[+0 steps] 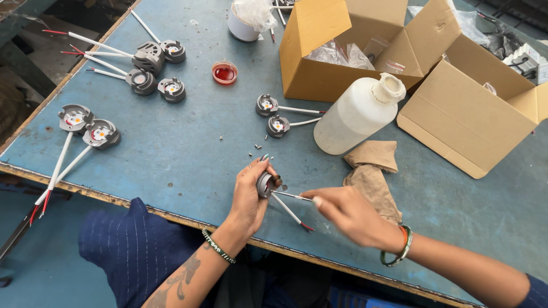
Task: The person assembles small electrical components on a blue workbench. They use a yellow screwdriver to tighten screws on grey circular parts with wires, pick up small metal pieces, and wipe the components with a cloth.
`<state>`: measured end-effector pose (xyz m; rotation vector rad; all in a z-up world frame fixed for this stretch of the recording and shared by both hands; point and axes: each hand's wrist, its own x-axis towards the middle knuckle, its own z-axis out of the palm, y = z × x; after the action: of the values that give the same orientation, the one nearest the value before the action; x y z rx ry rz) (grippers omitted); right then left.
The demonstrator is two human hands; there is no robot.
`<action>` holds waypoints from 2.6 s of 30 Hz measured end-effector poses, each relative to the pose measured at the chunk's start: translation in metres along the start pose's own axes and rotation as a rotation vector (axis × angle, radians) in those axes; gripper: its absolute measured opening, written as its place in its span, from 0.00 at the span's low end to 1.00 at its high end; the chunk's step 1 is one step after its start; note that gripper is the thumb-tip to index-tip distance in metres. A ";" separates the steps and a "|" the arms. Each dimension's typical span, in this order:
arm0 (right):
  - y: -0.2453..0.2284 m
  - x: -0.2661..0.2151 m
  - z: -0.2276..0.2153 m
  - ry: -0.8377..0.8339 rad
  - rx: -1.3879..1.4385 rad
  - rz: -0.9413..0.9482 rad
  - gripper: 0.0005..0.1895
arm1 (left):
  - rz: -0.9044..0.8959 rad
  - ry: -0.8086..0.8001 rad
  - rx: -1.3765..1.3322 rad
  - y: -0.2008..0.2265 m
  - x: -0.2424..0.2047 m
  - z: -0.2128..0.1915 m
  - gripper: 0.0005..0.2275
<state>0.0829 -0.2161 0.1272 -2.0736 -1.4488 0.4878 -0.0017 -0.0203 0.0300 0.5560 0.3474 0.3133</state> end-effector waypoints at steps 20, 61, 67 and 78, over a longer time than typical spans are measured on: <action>-0.018 -0.005 -0.005 0.090 -1.323 -0.743 0.19 | 0.000 -0.074 0.039 0.007 -0.014 0.005 0.13; 0.043 0.004 0.062 0.327 -0.346 -0.192 0.13 | 0.470 0.051 1.182 0.009 -0.014 -0.021 0.13; 0.049 0.056 0.064 0.364 -0.320 -0.202 0.11 | 0.712 -0.010 1.461 0.037 -0.018 -0.016 0.12; 0.053 0.120 0.059 0.483 -0.184 -0.172 0.09 | 0.291 -0.079 1.954 0.072 -0.037 -0.004 0.29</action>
<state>0.1296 -0.1039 0.0509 -1.9945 -1.3927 -0.2129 -0.0506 0.0250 0.0760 2.5441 0.4168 0.1340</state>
